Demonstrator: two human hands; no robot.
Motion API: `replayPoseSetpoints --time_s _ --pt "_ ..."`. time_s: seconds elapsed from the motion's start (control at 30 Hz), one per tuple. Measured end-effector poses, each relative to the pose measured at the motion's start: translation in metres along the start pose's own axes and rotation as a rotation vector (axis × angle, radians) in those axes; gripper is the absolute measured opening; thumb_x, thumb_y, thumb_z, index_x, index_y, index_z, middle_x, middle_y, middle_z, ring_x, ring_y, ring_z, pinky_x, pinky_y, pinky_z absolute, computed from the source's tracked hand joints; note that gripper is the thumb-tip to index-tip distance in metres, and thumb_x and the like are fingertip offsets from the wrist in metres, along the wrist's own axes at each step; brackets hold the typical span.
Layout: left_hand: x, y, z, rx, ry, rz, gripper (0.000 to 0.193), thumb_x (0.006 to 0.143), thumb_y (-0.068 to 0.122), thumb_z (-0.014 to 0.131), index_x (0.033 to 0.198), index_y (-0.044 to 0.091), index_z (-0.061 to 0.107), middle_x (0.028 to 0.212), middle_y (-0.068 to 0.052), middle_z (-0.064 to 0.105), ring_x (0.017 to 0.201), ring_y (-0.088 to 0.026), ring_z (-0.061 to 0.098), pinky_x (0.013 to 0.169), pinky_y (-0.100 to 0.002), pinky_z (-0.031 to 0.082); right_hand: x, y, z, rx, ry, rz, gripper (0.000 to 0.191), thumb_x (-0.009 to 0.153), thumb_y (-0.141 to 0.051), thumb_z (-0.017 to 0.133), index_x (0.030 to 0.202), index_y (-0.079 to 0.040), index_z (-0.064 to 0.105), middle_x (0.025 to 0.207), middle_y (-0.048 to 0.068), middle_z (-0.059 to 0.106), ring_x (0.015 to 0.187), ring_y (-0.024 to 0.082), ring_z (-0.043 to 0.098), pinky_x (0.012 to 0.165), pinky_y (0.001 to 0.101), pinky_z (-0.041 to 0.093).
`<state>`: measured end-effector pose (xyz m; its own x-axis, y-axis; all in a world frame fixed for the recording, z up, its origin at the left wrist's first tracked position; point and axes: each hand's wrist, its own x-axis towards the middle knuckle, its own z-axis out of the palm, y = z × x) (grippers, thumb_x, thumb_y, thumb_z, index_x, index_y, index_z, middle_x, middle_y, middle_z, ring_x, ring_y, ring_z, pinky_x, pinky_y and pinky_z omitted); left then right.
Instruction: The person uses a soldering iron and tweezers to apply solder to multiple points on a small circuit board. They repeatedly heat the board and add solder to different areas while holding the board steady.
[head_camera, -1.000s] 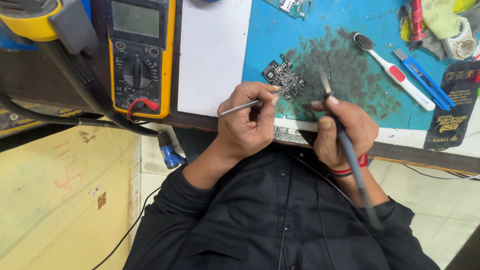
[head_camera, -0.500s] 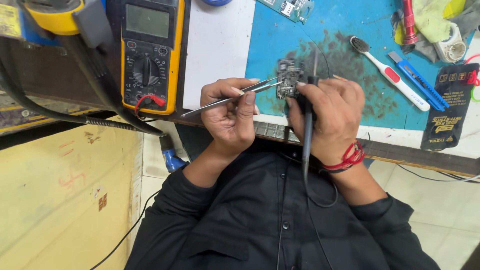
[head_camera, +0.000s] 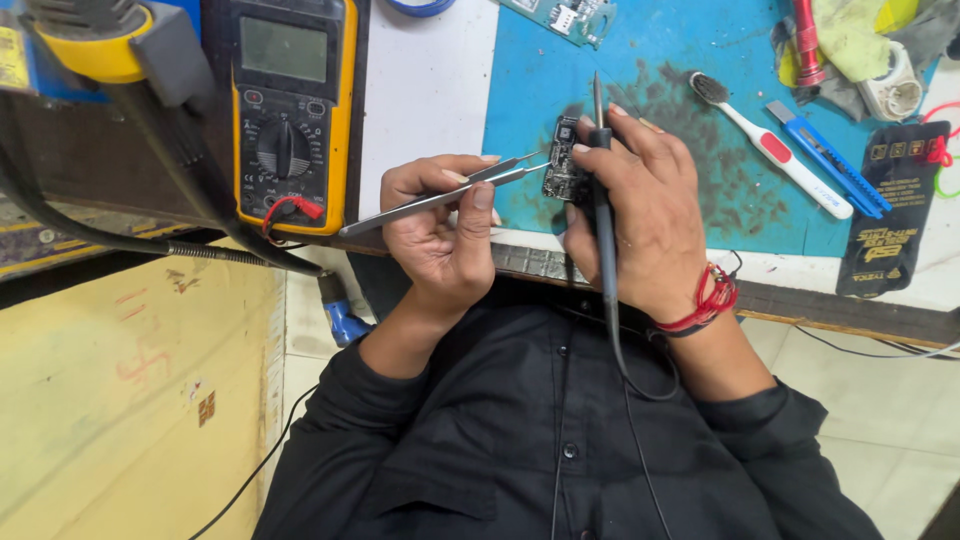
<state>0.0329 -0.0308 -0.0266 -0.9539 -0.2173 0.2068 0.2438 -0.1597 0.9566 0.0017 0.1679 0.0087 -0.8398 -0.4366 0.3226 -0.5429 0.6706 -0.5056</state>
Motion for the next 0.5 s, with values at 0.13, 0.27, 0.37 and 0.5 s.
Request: replayPoseSetpoints --time_s 0.13,0.27,0.37,0.5 --pt "0.002 0.005 -0.004 0.075 -0.041 0.050 0.026 0.109 -0.002 0.065 0.123 0.003 0.044 0.115 -0.018 0.067 0.097 -0.012 0.068 0.087 -0.022 0.057 -0.003 -0.006 0.000 -0.030 0.024 0.047 0.054 0.086 -0.021 0.083 0.131 -0.003 0.059 0.126 0.019 0.063 0.124 0.038 0.058 0.122 0.0575 0.036" --pt "0.000 0.007 -0.003 0.077 -0.052 0.023 0.025 0.108 -0.001 0.066 0.121 0.003 0.045 0.113 -0.017 0.069 0.095 -0.011 0.069 0.085 -0.021 0.056 -0.007 -0.012 -0.001 -0.161 0.068 0.133 0.058 0.089 -0.035 0.090 0.127 -0.001 0.061 0.115 0.018 0.061 0.116 0.038 0.057 0.119 0.0601 0.033" --pt "-0.002 0.007 -0.003 0.108 -0.047 -0.001 0.025 0.106 -0.001 0.068 0.119 0.003 0.047 0.112 -0.016 0.070 0.087 -0.007 0.064 0.077 -0.017 0.052 -0.006 -0.014 -0.001 -0.153 0.076 0.164 0.059 0.089 -0.035 0.088 0.127 0.001 0.060 0.120 0.020 0.062 0.120 0.040 0.056 0.119 0.0598 0.032" --pt "-0.003 0.003 -0.001 0.094 -0.054 -0.013 0.025 0.107 0.000 0.069 0.121 0.004 0.048 0.113 -0.014 0.070 0.083 -0.004 0.062 0.072 -0.016 0.050 -0.005 -0.011 -0.002 -0.074 0.032 0.122 0.052 0.086 -0.023 0.082 0.127 0.001 0.060 0.133 0.020 0.066 0.132 0.041 0.055 0.121 0.0586 0.029"
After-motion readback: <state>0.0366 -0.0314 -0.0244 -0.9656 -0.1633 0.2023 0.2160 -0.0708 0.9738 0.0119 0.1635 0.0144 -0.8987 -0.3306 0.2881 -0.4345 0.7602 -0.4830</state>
